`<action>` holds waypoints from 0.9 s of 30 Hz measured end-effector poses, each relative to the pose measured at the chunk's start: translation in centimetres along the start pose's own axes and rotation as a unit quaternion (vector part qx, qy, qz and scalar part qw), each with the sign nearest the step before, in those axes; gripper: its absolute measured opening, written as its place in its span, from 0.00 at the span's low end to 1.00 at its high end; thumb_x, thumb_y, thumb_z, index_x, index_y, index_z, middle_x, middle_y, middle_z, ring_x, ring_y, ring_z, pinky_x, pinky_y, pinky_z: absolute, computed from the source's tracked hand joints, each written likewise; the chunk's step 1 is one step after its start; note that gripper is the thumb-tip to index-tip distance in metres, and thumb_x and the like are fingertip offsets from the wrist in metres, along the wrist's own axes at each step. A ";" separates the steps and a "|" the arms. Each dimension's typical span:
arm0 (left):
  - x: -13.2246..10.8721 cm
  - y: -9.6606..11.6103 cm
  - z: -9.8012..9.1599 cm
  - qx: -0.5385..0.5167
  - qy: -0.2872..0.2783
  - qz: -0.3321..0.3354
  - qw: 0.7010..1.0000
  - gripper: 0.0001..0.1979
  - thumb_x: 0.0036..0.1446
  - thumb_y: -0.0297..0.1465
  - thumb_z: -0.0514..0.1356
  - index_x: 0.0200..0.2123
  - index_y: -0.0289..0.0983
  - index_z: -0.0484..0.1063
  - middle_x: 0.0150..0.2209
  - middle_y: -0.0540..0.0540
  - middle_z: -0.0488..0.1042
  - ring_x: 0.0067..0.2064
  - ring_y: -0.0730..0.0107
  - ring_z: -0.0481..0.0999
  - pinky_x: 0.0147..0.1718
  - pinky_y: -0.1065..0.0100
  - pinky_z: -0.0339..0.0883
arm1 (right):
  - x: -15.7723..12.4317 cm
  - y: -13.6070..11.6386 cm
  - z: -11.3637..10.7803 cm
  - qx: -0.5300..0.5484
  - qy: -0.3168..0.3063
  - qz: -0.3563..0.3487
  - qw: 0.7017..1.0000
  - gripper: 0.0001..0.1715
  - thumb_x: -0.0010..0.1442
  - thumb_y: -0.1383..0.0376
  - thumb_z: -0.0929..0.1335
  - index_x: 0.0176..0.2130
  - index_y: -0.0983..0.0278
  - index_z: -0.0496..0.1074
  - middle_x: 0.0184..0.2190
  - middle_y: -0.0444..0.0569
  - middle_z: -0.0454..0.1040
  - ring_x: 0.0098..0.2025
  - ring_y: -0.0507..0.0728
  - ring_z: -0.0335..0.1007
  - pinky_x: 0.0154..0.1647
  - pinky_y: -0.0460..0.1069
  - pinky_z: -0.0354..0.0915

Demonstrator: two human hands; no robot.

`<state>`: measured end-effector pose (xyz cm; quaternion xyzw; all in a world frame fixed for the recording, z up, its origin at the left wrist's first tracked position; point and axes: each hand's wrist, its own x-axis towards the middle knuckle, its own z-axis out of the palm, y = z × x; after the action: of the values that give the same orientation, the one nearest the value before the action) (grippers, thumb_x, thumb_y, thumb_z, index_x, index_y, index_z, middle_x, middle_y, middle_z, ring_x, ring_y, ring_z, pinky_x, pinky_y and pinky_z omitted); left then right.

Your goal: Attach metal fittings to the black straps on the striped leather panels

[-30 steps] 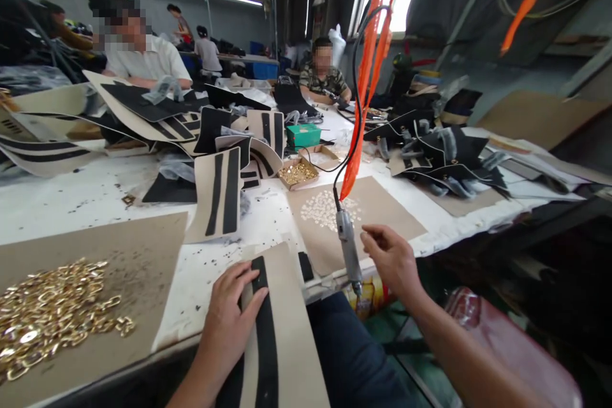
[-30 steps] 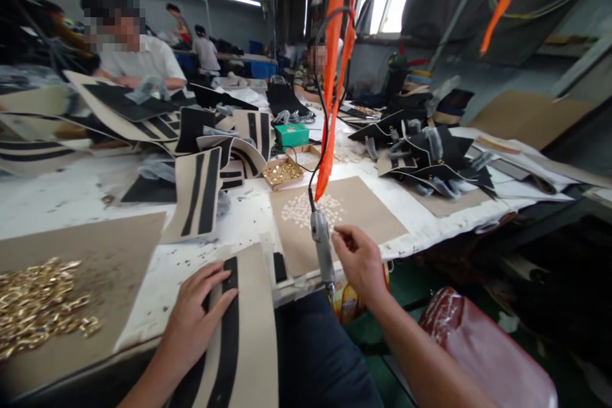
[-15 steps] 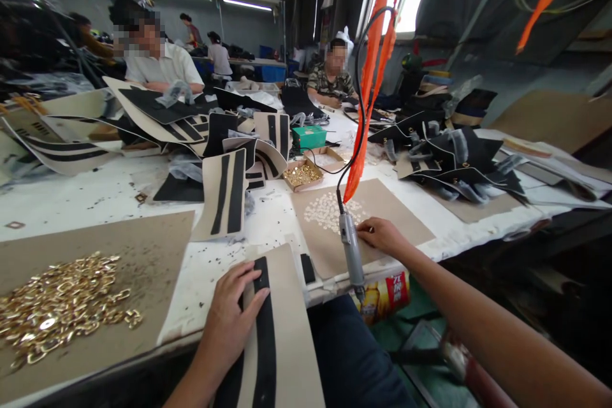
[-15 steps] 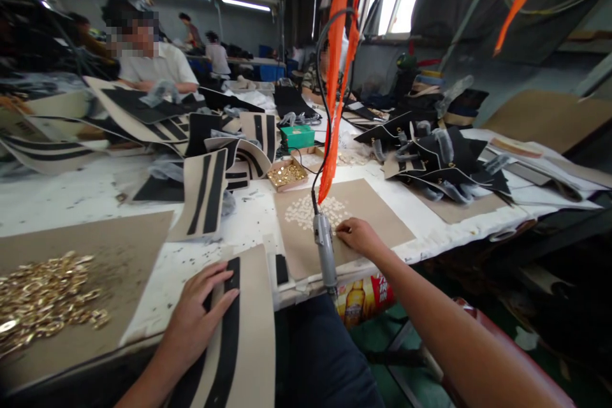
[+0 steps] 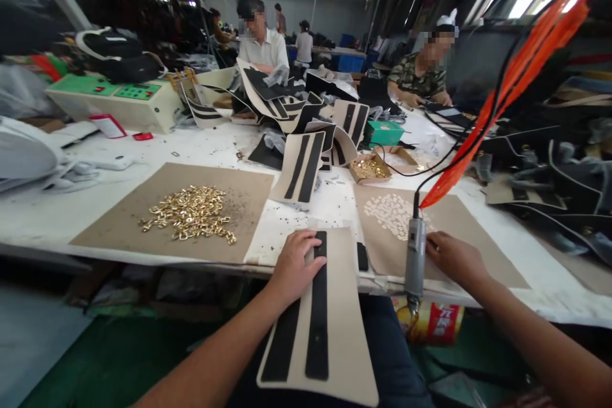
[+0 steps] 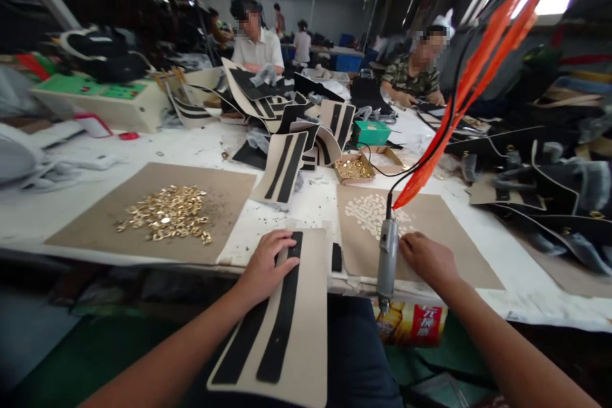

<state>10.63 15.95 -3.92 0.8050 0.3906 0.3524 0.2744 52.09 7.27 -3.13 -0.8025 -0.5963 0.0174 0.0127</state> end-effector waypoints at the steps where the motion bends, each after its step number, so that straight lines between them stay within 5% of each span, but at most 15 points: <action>1: 0.0 0.1 0.0 -0.004 0.001 -0.001 1.000 0.15 0.53 0.25 0.69 0.45 0.39 0.76 0.54 0.40 0.74 0.59 0.53 0.70 0.61 0.44 0.65 | -0.3 -0.1 -0.2 0.009 0.016 0.014 1.000 0.24 0.66 0.52 0.59 0.42 0.60 0.78 0.47 0.54 0.79 0.42 0.64 0.77 0.35 0.52 0.65; 6: -0.1 0.4 -0.1 -0.017 0.009 -0.007 1.000 0.16 0.51 0.24 0.70 0.44 0.39 0.76 0.53 0.40 0.75 0.59 0.53 0.71 0.61 0.45 0.66 | -3.7 -3.4 -4.6 0.245 0.169 0.149 0.943 0.24 0.61 0.48 0.66 0.43 0.61 0.80 0.33 0.50 0.81 0.32 0.63 0.78 0.35 0.54 0.69; 9: -0.1 0.4 -0.2 -0.023 0.009 -0.009 1.000 0.16 0.51 0.24 0.70 0.44 0.39 0.77 0.53 0.41 0.75 0.59 0.53 0.71 0.61 0.45 0.66 | -5.8 -9.2 -7.3 0.323 0.207 0.105 0.918 0.24 0.60 0.46 0.69 0.44 0.60 0.80 0.28 0.49 0.78 0.30 0.61 0.76 0.32 0.53 0.69; 13: -0.1 0.4 -0.2 -0.024 0.009 -0.010 1.000 0.15 0.51 0.25 0.70 0.44 0.38 0.77 0.53 0.40 0.75 0.58 0.51 0.71 0.60 0.45 0.66 | -5.6 -18.4 -6.2 0.416 0.045 -0.143 0.897 0.16 0.64 0.52 0.68 0.38 0.58 0.80 0.37 0.50 0.80 0.38 0.60 0.76 0.41 0.53 0.70; 15: -0.2 0.4 -0.2 -0.023 0.010 -0.009 1.000 0.15 0.52 0.25 0.70 0.44 0.37 0.77 0.53 0.39 0.75 0.58 0.51 0.71 0.60 0.45 0.66 | -4.3 -21.8 -4.4 0.412 -0.019 -0.188 0.891 0.14 0.65 0.56 0.67 0.37 0.58 0.80 0.36 0.49 0.79 0.40 0.60 0.75 0.44 0.53 0.69; 20: -0.4 0.3 0.1 -0.024 0.018 -0.011 0.999 0.13 0.52 0.27 0.70 0.42 0.36 0.77 0.52 0.38 0.75 0.58 0.53 0.71 0.60 0.49 0.67 | -1.7 -24.5 -1.4 0.361 -0.067 -0.180 0.913 0.12 0.63 0.60 0.67 0.38 0.57 0.81 0.38 0.48 0.80 0.42 0.61 0.75 0.47 0.53 0.67; 27: -0.7 0.1 0.1 -0.028 0.018 -0.014 0.999 0.14 0.52 0.28 0.71 0.43 0.38 0.77 0.52 0.40 0.75 0.58 0.54 0.71 0.60 0.51 0.66 | -0.8 -24.8 -1.7 0.336 -0.117 -0.117 0.927 0.10 0.59 0.59 0.68 0.33 0.58 0.79 0.30 0.44 0.80 0.33 0.58 0.74 0.36 0.50 0.64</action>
<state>10.47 15.32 -4.18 0.7848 0.3968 0.3740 0.2944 28.21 13.66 -0.40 -0.6683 -0.6422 0.3086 0.2137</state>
